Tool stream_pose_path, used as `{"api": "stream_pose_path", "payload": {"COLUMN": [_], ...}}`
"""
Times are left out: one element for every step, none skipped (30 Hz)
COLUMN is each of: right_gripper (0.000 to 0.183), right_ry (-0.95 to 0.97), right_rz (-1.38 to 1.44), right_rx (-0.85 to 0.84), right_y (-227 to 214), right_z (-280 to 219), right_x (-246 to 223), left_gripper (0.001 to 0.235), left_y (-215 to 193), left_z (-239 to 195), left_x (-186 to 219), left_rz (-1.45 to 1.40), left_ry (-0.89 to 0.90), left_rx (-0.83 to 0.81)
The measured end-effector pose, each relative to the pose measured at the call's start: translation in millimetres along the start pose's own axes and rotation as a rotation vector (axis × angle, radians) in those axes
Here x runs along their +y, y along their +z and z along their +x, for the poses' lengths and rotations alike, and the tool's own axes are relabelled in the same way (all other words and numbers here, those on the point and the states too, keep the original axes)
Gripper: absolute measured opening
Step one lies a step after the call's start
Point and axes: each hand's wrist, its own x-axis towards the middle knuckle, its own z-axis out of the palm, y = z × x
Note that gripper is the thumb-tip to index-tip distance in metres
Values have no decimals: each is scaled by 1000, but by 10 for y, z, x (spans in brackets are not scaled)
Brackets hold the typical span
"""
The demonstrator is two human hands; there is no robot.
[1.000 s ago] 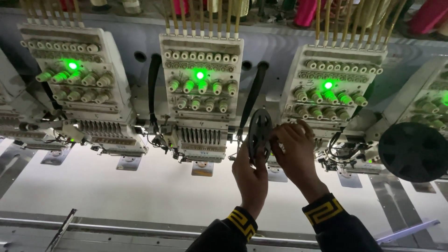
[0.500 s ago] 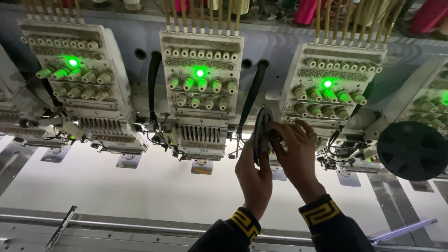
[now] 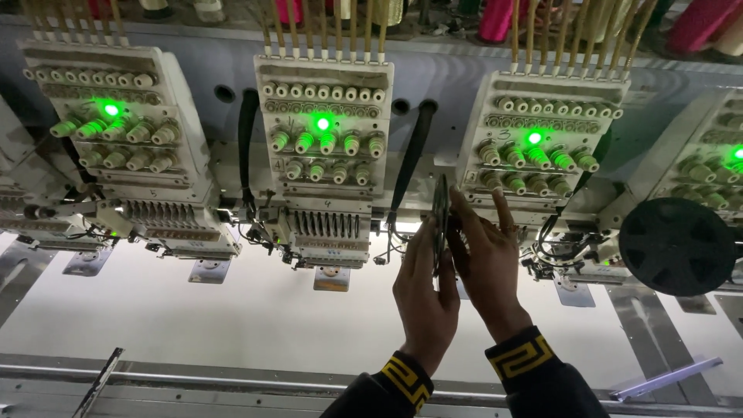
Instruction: The person loads black thread spools onto the overhead thread holders of industrial embroidery machines. They then guide the thread through the machine's tensioners and into the needle area, repeating the process for multiple machine heads.
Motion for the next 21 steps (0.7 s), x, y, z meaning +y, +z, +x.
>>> {"api": "stream_pose_path", "payload": {"right_gripper": [56,62,69,69,66,64,64,70,78,78,74,70,70,69,69,69,67,65,65,58,52], "right_ry": [0,13,26,25,46,67,66,169,272,272,279,287,288,317,346,347,354,362,363,423,482], "right_rz": [0,-7,-13,-13,-9,-6,-7,83,174,173,171,169,169,221,273,268,300,335,332,374,415], "right_rx": [1,-4,-9,-9,-22,-31,-27,-11,5,7,65,120,118,124,130,133,136,136,136,151,165], "right_y": [-8,-15,-21,-26,-31,-28,-23,-35,-48,-65,-81,-104,-157,-209,-262,-281,-299,-317,-336,-347,-355], "right_z": [-8,-5,-2,-34,-65,-86,-115,-167,-219,-252,-285,-328,-306,-290,-273,-278,-282,-287,-284,-286,-288], "right_x": [-21,-36,-53,-40,-28,-13,-4,3,11,-1,-14,-27,-67,-116,-165,-178,-192,-211,-231,-260,-290], "left_gripper": [38,40,44,44,45,45,45,45,45,45,45,44,44,46,47,47,48,50,50,50,50], "left_y": [10,24,38,47,57,65,74,86,99,108,118,128,151,164,177,173,169,158,155,139,122], "left_z": [-23,-36,-49,-59,-68,-65,-48,-53,-59,-59,-61,-74,-90,-112,-135,-136,-135,-138,-131,-131,-131], "left_x": [-23,-49,-75,-67,-59,-59,-63,-54,-46,-40,-34,-24,-23,-21,-19,-4,12,30,37,40,42], "left_rz": [0,8,16,15,28,40,39,29,19,19,9,-2,-2,20,41,37,7,-21,-23,-55,-88], "left_ry": [1,-7,-14,-14,-24,-30,-26,-27,-28,-26,-31,-39,-40,-34,-27,-25,-32,-42,-42,-34,-25], "left_rx": [-1,-28,-56,-55,-71,-87,-87,-100,-112,-112,-134,-157,-158,-173,-188,-190,-202,-213,-215,-235,-255]}}
